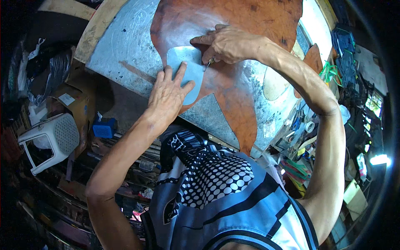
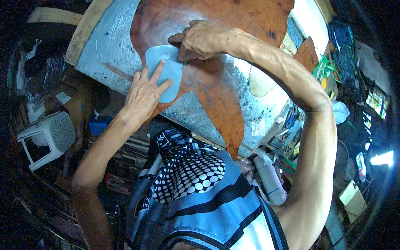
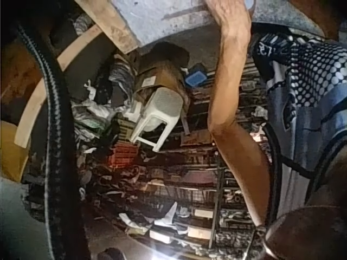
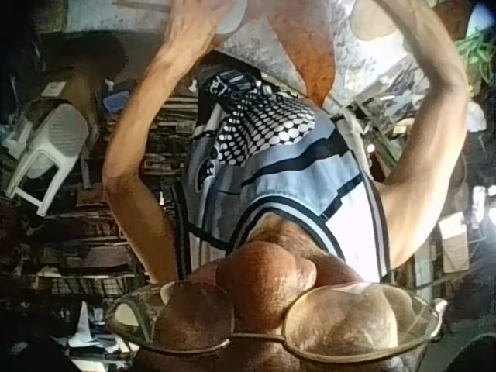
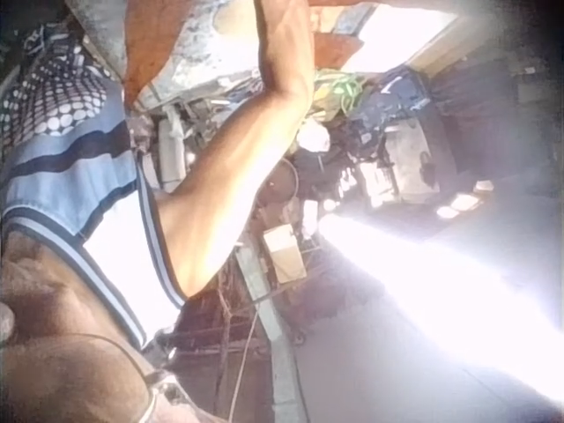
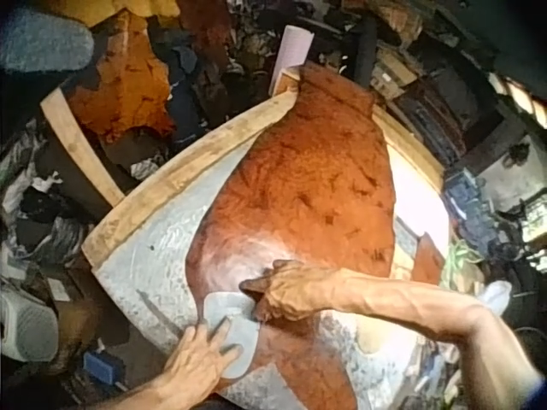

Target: Cutting out patterns from a large sheet of leather using a utility knife.

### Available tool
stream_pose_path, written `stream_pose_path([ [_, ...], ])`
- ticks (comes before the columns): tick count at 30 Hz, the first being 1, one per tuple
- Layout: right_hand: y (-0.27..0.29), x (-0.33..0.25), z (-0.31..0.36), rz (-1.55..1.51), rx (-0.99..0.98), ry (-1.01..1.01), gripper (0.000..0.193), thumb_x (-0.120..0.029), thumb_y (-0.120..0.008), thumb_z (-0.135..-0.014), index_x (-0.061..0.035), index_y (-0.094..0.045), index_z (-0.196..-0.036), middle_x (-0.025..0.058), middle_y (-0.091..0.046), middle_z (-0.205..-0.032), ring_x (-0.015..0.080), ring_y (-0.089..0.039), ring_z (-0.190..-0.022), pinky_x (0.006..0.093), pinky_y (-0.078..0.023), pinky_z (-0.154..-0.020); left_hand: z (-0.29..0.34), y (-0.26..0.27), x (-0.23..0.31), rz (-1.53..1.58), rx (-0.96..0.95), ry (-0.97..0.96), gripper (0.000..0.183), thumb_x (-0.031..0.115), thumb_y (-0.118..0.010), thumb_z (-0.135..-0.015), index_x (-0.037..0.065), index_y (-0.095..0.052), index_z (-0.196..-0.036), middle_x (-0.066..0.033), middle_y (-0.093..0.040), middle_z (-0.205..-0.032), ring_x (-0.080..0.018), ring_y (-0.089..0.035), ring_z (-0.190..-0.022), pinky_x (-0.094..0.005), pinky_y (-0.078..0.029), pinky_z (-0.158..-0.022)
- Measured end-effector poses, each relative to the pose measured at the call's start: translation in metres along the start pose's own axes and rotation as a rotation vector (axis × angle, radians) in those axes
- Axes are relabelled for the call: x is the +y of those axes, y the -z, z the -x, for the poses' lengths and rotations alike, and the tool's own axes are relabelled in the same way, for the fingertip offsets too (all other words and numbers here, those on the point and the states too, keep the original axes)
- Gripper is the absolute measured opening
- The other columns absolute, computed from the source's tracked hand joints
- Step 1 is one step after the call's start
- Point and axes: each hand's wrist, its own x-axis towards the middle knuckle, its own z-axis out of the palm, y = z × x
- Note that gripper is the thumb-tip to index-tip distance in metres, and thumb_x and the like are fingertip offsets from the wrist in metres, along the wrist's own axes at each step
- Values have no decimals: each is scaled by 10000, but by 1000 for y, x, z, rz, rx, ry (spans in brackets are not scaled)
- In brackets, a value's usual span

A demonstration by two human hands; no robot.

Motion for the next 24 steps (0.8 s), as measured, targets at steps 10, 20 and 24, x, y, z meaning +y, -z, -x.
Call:
stream_pose_path([
  [10,-1,17,-7,-38,-4,11,240,-200,-674,-815,-270,-754,-1030,3,-530,-1417,214,-545,-1226,416,-404,-1029,0,-2,1,-56,-17,-5,464,13,-569,-831,221,-627,-1241,-194,-315,-1538,-391,-470,-1190,-422,-405,-966],
  [20,21,12,-5,-111,-176,-85,297,-133,-646,-835,-237,-725,-1102,-3,-582,-1359,217,-547,-1238,420,-407,-1037,2,2,10,-131,-76,21,498,128,-641,-829,194,-540,-1311,-188,-335,-1519,-426,-419,-1271,-426,-387,-998],
  [24,15,18,15,-224,225,47,314,-156,-633,-866,-114,-679,-1174,111,-687,-1148,319,-664,-994,408,-524,-865,10,-10,18,-48,40,98,499,57,-613,-817,166,-556,-1300,-210,-334,-1509,-482,-397,-1284,-481,-433,-994],
])
